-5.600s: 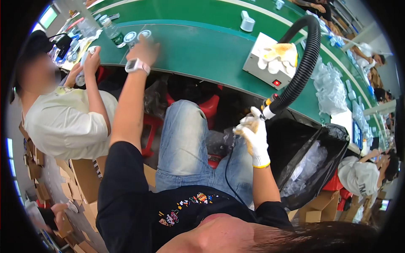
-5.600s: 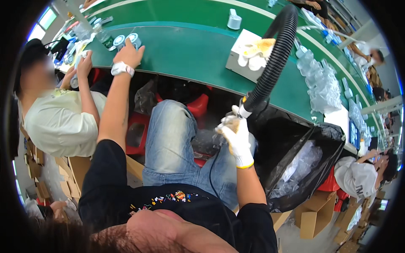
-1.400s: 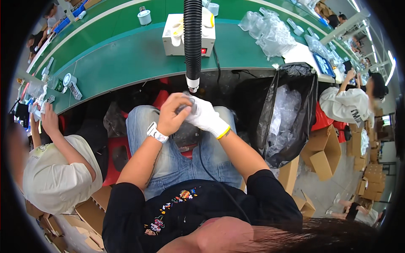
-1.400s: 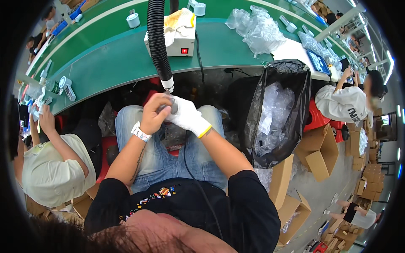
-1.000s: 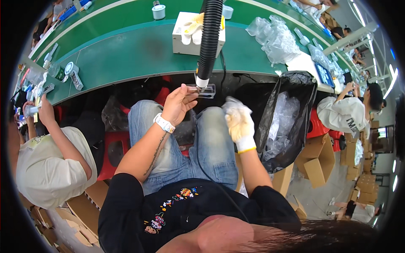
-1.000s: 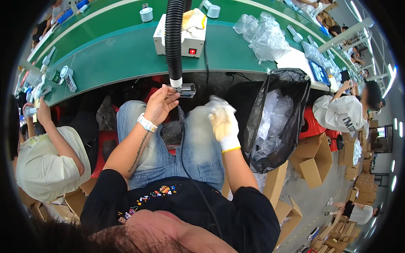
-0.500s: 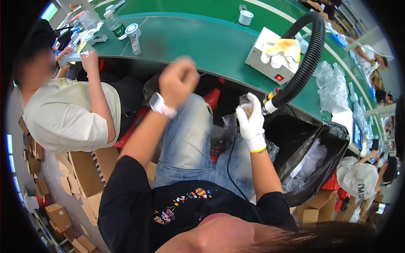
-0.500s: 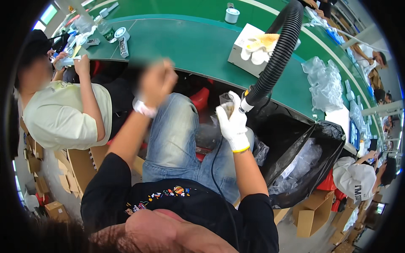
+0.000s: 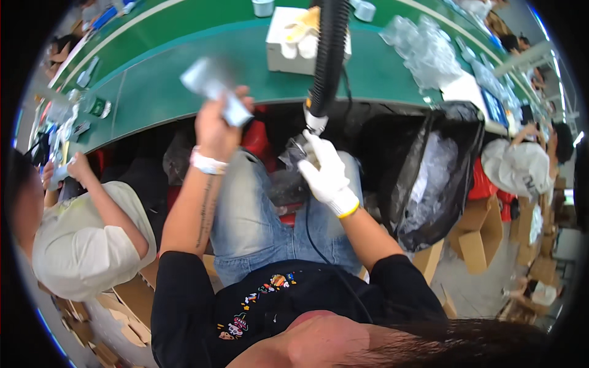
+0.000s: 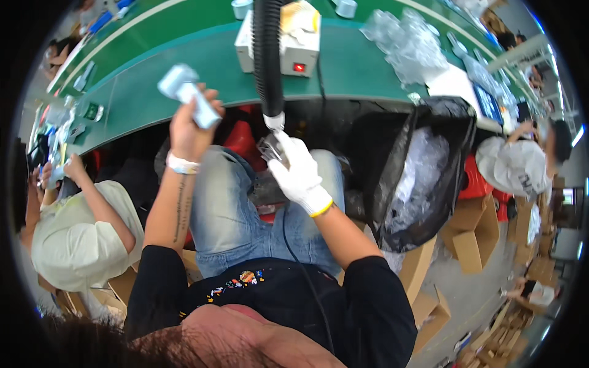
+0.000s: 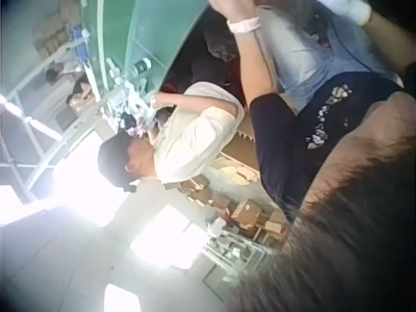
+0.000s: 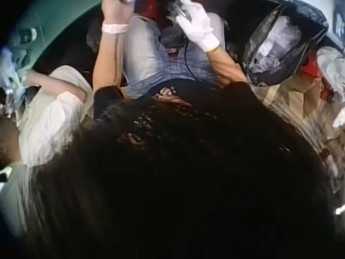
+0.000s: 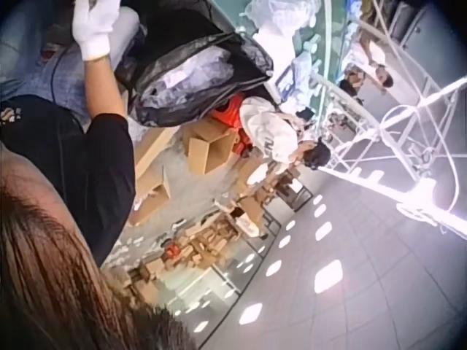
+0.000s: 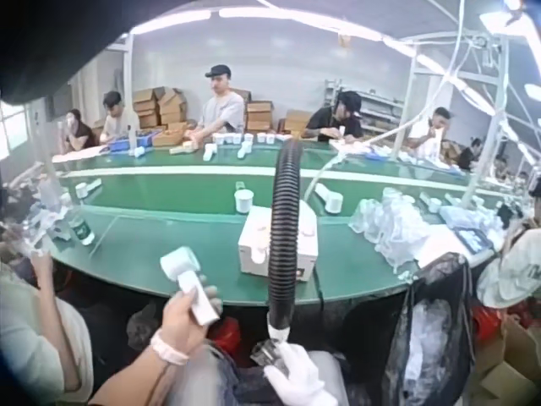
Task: The recorder is assembling and packaging small plastic electronic components at a manual assembly station.
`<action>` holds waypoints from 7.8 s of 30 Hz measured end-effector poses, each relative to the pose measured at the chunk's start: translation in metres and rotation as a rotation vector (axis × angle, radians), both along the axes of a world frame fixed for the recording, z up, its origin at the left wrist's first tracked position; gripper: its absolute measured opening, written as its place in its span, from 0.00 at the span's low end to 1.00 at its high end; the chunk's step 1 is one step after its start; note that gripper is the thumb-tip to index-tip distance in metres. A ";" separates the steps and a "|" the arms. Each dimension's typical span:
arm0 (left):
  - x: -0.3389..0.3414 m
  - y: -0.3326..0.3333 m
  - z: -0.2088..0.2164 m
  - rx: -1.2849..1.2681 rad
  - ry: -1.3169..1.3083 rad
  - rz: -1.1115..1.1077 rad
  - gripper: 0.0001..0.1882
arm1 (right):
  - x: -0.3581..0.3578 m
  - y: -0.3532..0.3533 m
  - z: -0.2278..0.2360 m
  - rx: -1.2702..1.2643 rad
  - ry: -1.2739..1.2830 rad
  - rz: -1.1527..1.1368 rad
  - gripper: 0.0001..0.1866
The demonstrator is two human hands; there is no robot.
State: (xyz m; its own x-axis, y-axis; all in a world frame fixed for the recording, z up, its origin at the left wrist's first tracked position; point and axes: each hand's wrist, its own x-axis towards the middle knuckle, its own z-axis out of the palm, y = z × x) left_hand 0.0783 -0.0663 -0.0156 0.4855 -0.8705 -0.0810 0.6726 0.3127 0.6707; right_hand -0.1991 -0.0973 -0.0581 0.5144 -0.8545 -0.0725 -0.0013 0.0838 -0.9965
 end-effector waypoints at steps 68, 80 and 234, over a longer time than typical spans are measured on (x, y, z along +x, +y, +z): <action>-0.142 0.130 -0.019 -0.222 -1.402 -0.155 0.28 | -0.048 0.040 0.032 -0.565 0.530 0.619 0.11; -0.038 0.062 0.006 0.034 -0.706 0.127 0.33 | -0.056 -0.051 0.059 -0.632 0.178 0.044 0.16; 0.127 0.065 -0.044 0.027 -0.514 1.016 0.15 | -0.068 -0.009 -0.086 -0.293 0.797 -0.234 0.16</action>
State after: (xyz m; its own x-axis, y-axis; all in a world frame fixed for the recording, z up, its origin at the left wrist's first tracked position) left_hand 0.2052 -0.0013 -0.0594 0.9460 -0.0568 0.3191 -0.2404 0.5374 0.8084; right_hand -0.2668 -0.1064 -0.1444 0.2135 -0.9722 -0.0963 -0.7205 -0.0902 -0.6876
